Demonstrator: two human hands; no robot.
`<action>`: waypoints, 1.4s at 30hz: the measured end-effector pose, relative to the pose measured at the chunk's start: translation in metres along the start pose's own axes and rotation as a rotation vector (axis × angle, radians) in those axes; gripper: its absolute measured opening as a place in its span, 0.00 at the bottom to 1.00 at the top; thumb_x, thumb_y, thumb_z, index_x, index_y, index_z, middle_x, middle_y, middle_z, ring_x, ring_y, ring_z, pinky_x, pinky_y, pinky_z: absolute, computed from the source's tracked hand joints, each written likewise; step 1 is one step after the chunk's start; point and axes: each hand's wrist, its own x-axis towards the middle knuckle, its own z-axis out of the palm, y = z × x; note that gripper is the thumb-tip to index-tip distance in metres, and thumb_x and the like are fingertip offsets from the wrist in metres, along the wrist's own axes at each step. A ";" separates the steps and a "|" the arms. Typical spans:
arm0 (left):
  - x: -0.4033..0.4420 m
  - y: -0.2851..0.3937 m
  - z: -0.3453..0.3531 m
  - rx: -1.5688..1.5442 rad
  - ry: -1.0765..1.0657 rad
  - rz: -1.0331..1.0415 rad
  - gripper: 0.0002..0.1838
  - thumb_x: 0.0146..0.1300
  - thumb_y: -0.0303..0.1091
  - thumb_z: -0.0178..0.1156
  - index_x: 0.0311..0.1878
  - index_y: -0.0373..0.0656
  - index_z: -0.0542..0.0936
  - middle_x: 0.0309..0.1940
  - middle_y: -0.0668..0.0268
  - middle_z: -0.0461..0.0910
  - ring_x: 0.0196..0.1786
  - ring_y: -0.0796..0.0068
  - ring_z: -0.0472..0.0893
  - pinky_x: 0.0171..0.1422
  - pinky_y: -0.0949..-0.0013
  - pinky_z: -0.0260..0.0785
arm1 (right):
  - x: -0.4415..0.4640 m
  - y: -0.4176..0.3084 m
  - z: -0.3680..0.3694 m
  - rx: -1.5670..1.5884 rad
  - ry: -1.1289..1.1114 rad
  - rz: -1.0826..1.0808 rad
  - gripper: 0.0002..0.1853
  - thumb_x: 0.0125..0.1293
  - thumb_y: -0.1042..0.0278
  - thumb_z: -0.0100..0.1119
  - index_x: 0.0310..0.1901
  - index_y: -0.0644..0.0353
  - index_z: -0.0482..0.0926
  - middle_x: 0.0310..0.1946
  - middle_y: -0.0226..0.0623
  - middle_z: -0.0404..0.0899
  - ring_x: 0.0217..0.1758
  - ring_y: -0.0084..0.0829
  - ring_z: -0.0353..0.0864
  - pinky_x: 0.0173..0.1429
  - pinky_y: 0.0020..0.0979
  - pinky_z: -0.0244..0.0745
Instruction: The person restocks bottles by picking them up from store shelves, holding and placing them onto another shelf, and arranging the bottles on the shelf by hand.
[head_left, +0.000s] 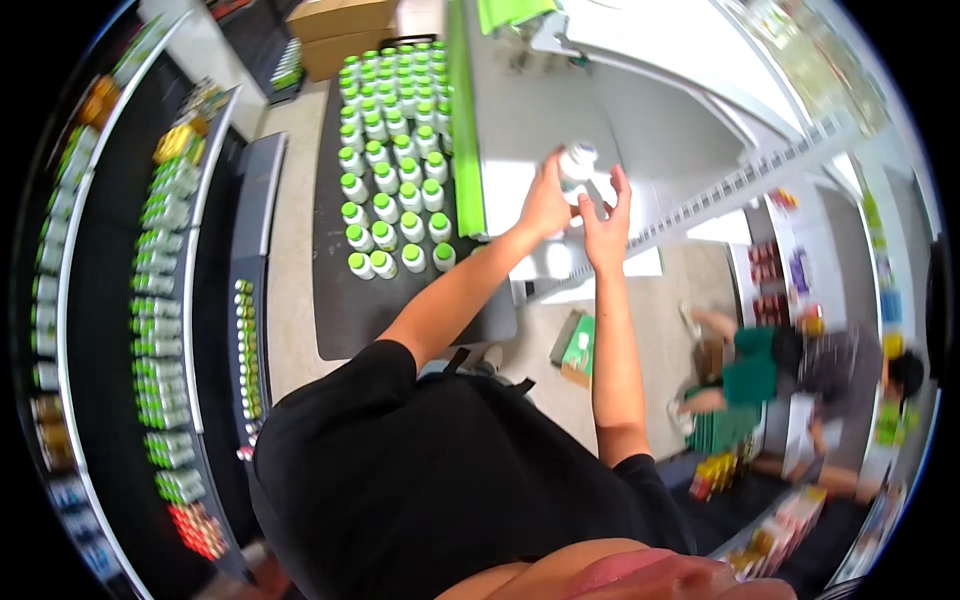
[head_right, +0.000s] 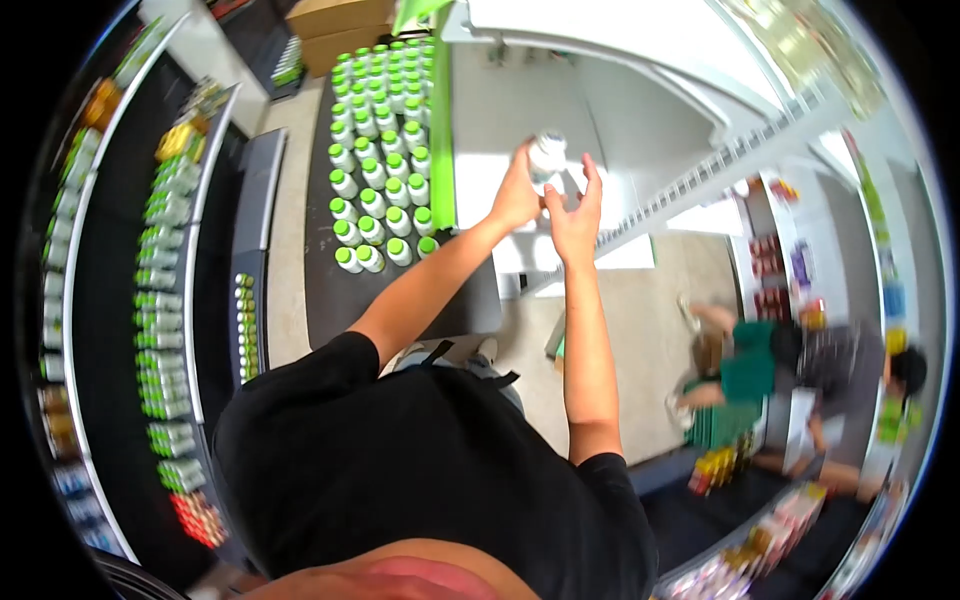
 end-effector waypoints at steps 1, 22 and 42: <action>-0.002 0.005 -0.002 -0.024 -0.018 -0.050 0.51 0.48 0.34 0.74 0.74 0.41 0.57 0.64 0.44 0.69 0.64 0.43 0.72 0.68 0.53 0.67 | 0.016 0.009 0.009 0.001 -0.059 0.016 0.36 0.63 0.64 0.66 0.71 0.60 0.63 0.62 0.46 0.74 0.68 0.42 0.71 0.70 0.42 0.65; -0.138 0.064 -0.023 0.169 0.082 0.092 0.32 0.51 0.30 0.67 0.62 0.39 0.70 0.52 0.48 0.78 0.56 0.46 0.78 0.58 0.55 0.71 | -0.072 0.048 -0.003 0.283 -0.203 -0.121 0.22 0.64 0.64 0.65 0.55 0.66 0.74 0.47 0.44 0.80 0.50 0.37 0.79 0.58 0.38 0.72; -0.806 0.138 -0.020 0.475 0.651 -1.155 0.31 0.42 0.26 0.68 0.55 0.42 0.77 0.49 0.52 0.81 0.56 0.50 0.79 0.61 0.55 0.71 | -0.590 0.059 -0.054 0.145 -2.380 0.147 0.20 0.67 0.57 0.67 0.48 0.64 0.73 0.37 0.38 0.81 0.31 0.27 0.81 0.35 0.29 0.77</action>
